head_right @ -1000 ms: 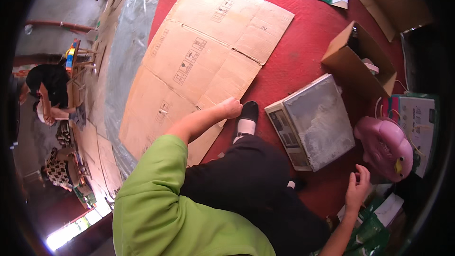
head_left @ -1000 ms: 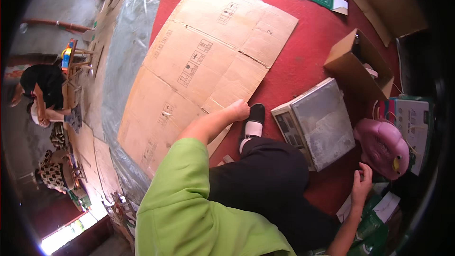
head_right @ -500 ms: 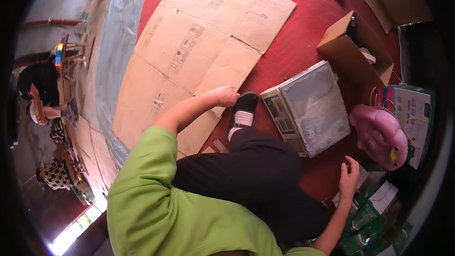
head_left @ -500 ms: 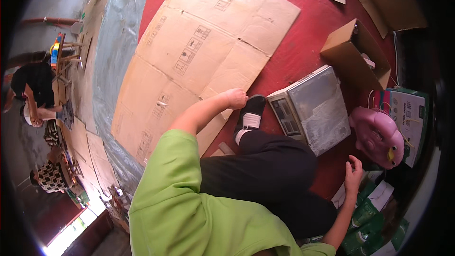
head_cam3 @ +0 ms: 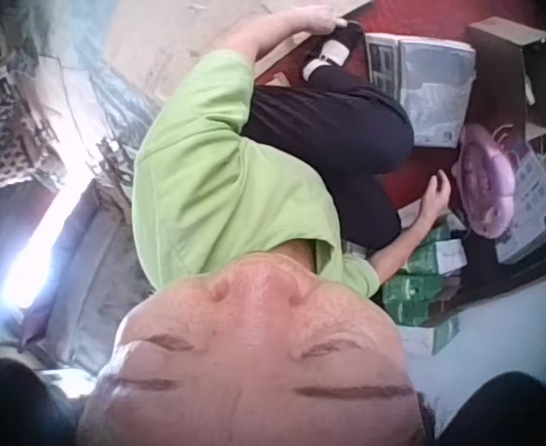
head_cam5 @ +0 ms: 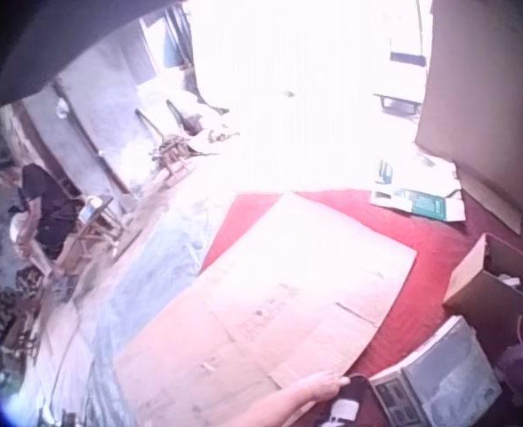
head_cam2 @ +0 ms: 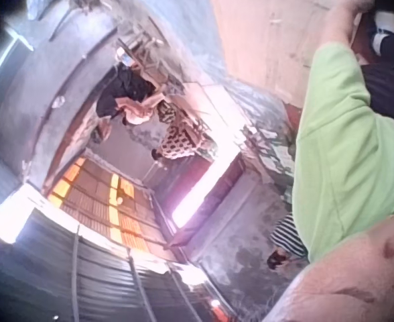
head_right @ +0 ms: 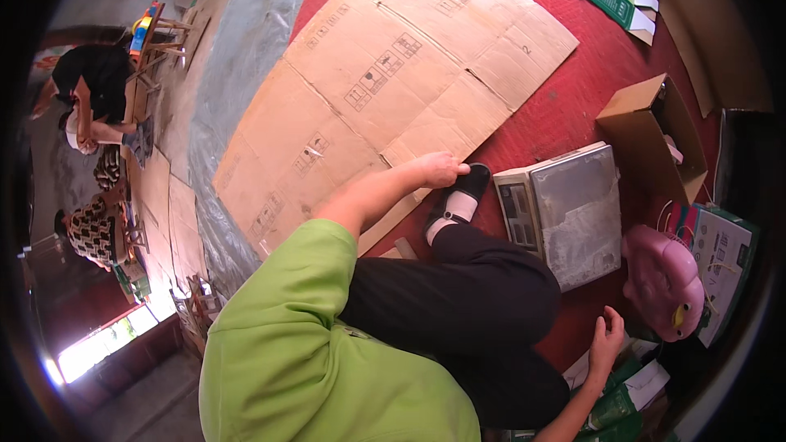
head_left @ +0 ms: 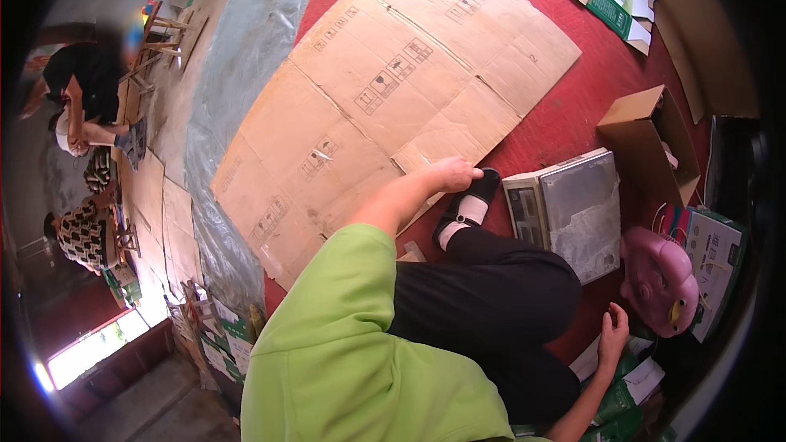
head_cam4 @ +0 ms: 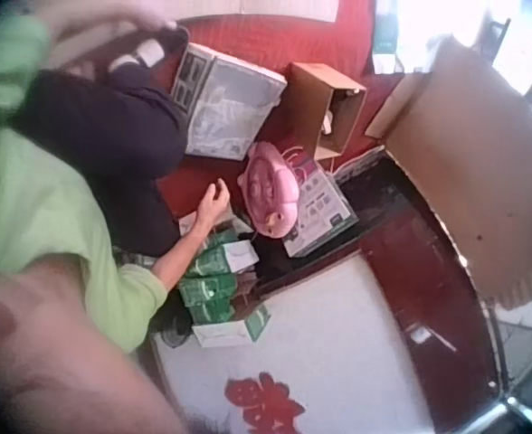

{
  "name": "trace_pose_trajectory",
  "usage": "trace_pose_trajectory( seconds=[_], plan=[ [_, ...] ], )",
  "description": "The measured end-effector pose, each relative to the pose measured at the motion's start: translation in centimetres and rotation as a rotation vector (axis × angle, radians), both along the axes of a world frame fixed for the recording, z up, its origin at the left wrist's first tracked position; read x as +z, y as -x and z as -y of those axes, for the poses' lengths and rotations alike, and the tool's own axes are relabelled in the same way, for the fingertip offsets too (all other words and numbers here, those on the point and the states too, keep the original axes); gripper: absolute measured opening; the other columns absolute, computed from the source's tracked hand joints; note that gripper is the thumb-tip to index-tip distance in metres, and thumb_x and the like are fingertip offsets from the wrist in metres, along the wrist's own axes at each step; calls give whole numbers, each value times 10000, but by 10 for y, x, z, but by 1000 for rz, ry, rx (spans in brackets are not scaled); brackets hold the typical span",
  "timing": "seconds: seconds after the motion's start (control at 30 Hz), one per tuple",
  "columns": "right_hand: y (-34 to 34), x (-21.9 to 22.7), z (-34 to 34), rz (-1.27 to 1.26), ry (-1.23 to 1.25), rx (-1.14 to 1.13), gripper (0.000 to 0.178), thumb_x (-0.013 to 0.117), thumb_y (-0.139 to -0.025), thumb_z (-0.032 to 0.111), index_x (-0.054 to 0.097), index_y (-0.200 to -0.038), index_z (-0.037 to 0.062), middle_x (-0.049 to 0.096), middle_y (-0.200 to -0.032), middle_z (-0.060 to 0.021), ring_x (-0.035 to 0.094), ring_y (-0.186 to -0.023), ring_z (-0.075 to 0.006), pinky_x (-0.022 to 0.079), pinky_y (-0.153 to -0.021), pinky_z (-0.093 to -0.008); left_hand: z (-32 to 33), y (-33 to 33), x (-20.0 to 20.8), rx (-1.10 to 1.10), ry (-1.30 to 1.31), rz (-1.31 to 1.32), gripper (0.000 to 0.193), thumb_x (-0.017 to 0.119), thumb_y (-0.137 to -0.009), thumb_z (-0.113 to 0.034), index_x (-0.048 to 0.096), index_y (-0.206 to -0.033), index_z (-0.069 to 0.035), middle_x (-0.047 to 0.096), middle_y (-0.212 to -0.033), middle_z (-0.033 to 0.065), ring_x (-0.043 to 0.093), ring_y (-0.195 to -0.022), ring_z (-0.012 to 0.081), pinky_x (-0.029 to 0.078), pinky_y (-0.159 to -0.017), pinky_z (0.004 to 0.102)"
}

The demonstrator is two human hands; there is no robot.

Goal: The person packs a bottle and a container into a cardboard box, folds the flaps, and weighs it on a digital scale. They then set the box aside and begin stacking green cartons near a pile of radishes.

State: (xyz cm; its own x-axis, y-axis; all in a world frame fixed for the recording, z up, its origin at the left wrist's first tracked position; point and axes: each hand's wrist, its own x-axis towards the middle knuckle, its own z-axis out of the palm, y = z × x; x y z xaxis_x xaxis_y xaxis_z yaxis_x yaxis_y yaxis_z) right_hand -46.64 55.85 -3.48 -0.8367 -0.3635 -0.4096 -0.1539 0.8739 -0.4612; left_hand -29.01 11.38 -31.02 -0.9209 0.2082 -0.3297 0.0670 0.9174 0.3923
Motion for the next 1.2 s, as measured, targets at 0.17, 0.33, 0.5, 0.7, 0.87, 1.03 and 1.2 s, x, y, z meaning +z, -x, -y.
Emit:
trace_pose_trajectory(
  seconds=[0.17,0.33,0.5,0.7,0.87,1.03,1.2],
  plan=[
    [-13,10,5,25,61,35,256,532,-827,24,570,-1078,-11,575,-1029,-97,556,-958,-188,427,-851,-296,-8,3,52,-96,133,-167,202,501,-770,-196,638,-649,-111,596,-834,85,603,-823,247,475,-744,407],
    [-22,14,8,58,141,125,255,520,-843,26,565,-1090,-17,576,-1037,-99,556,-970,-183,426,-865,-293,-35,-9,49,76,431,56,218,501,-791,-208,695,-758,-114,638,-869,84,632,-832,266,498,-705,477],
    [-22,9,-2,127,247,125,249,513,-866,37,561,-1103,-23,580,-1054,-87,549,-980,-166,423,-876,-280,-38,4,60,132,417,223,220,511,-817,-204,698,-910,-137,676,-955,65,652,-866,265,497,-654,571],
    [-22,16,-1,107,321,64,250,534,-857,43,566,-1098,-14,596,-1003,-71,554,-939,-143,430,-846,-267,-37,6,75,117,299,138,199,520,-812,-199,706,-837,-132,680,-936,53,657,-853,224,537,-669,400],
    [-13,14,2,231,354,-74,263,552,-839,50,573,-1098,9,591,-943,-40,543,-824,-96,454,-735,-231,-34,-7,70,39,295,65,228,485,-786,-152,675,-706,-54,660,-759,124,656,-708,261,520,-596,373],
    [-2,10,-3,277,322,-188,246,554,-844,59,576,-1087,29,577,-880,-4,518,-723,-63,441,-643,-204,-47,10,52,-58,310,100,217,493,-791,-158,683,-734,-69,666,-789,113,661,-738,246,521,-609,365],
    [-1,0,-7,307,295,-183,247,565,-845,77,577,-1090,44,579,-859,0,519,-701,-64,435,-617,-198,-52,8,17,-161,409,168,165,540,-778,-162,694,-783,-103,681,-832,58,667,-788,219,534,-602,419]
  ],
)
